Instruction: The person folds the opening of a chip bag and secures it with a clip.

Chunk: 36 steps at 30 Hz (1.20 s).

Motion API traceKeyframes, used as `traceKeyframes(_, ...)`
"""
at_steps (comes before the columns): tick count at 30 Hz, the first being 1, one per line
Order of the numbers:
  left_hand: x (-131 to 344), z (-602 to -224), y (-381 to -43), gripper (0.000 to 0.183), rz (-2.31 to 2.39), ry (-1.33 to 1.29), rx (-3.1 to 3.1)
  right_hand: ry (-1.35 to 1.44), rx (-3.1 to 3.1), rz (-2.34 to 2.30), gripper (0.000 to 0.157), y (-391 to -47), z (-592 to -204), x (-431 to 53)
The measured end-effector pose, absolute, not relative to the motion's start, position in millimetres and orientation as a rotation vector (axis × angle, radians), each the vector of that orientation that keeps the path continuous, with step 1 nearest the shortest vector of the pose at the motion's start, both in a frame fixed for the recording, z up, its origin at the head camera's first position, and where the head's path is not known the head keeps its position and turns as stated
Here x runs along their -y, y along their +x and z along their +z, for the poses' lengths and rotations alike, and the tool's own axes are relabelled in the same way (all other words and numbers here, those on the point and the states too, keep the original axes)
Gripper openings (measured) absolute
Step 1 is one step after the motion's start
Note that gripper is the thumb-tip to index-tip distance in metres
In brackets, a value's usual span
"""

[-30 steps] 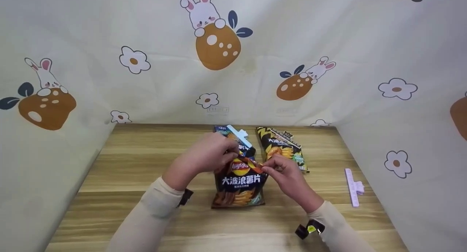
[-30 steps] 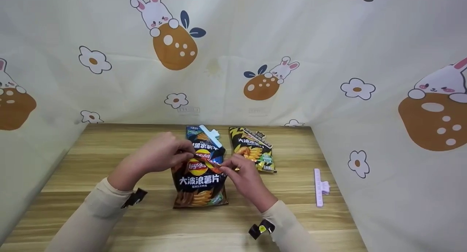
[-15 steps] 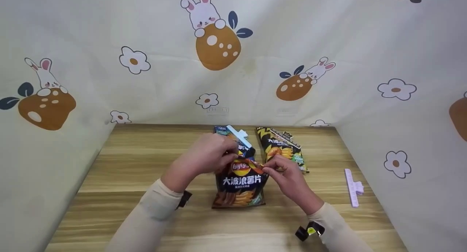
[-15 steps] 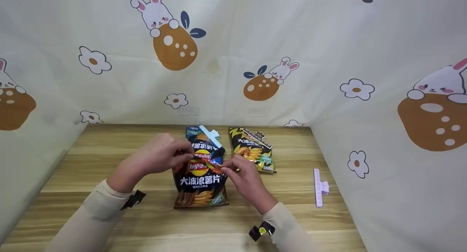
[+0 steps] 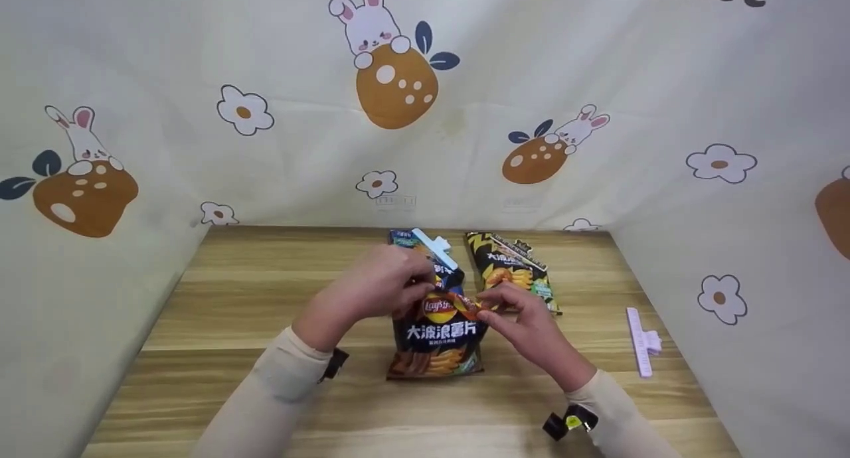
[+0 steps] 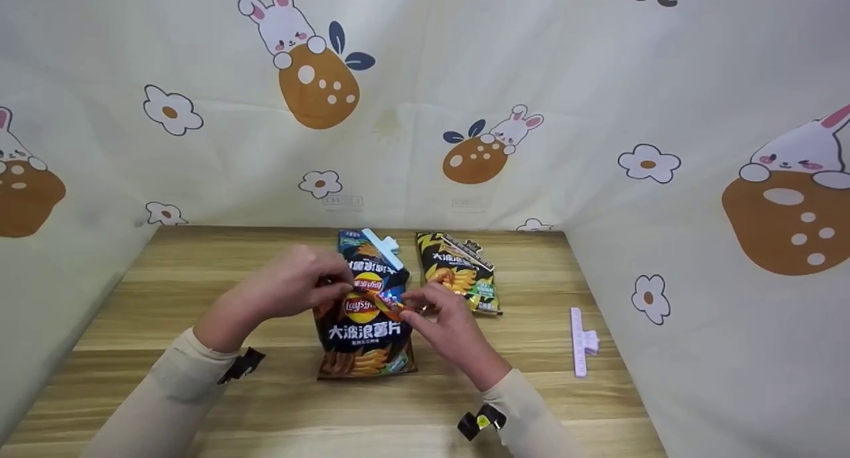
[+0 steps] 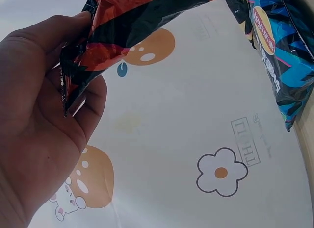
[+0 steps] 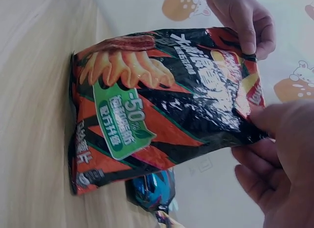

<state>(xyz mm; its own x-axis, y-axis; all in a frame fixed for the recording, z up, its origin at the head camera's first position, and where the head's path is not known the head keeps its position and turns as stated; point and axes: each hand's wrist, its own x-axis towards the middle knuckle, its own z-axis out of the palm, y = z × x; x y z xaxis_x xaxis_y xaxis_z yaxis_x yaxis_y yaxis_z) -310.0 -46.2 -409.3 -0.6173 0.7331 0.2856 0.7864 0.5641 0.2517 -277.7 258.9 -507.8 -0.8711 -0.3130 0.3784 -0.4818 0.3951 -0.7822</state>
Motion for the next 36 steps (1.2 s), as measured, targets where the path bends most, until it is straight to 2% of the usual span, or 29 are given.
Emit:
traceKeyframes(4,47,-410,-310,0.013,-0.546,-1.300,2.641,0.739,2.535,1.482,0.029,-274,-503,-269)
traceKeyframes(11,48,-409,-310,0.013,-0.552,-1.309,2.614,0.470,2.641,1.244,0.014,-276,-492,-313)
traceKeyframes(13,48,-409,-310,0.012,-0.554,-1.311,2.613,0.344,2.704,1.076,0.021,-279,-488,-335)
traceKeyframes(20,49,-408,-310,0.013,-0.544,-1.297,2.637,-0.036,2.986,0.496,0.063,-277,-485,-417)
traceKeyframes(25,49,-408,-311,0.012,-0.532,-1.288,2.644,-0.199,3.161,0.380,0.073,-274,-487,-455)
traceKeyframes(27,49,-408,-311,0.012,-0.531,-1.285,2.644,-0.257,3.231,0.383,0.072,-274,-488,-464)
traceKeyframes(33,49,-409,-312,0.011,-0.537,-1.272,2.651,-0.389,3.361,0.443,0.048,-272,-490,-475)
traceKeyframes(36,49,-408,-313,0.011,-0.540,-1.269,2.649,-0.400,3.369,0.479,0.044,-269,-494,-476)
